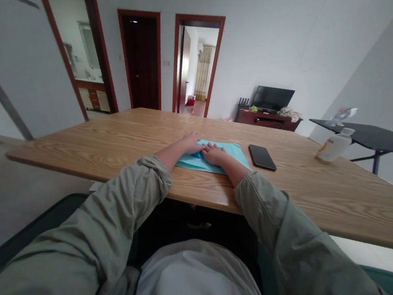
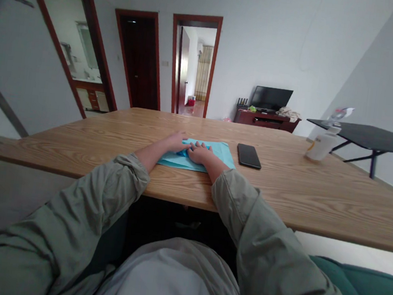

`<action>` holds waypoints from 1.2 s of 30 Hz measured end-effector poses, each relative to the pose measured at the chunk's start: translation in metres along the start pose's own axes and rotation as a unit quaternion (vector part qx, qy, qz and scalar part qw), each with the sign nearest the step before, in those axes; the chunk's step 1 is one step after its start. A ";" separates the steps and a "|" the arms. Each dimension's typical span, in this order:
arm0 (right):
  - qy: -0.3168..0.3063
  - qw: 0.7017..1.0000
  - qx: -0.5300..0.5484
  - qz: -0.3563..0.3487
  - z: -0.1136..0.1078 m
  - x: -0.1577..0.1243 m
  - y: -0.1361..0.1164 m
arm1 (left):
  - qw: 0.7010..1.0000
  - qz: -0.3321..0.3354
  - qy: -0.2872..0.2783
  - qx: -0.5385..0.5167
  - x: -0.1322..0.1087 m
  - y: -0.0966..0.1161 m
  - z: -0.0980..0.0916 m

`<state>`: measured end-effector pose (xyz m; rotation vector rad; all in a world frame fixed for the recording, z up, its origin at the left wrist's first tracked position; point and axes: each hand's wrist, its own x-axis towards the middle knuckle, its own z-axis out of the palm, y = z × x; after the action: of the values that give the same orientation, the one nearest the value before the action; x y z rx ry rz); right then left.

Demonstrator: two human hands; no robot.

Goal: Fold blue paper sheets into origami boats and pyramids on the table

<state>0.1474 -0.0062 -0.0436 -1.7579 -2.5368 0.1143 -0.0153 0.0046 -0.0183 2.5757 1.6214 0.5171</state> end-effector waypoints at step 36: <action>0.092 0.993 0.063 0.025 -0.010 -0.012 0.041 | 0.992 0.066 -0.104 -0.026 -0.014 0.034 -0.007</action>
<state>0.1904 -0.0028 -0.0379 -1.7003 -2.3059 0.1078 0.0070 -0.0240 -0.0074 2.6094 1.3629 0.2816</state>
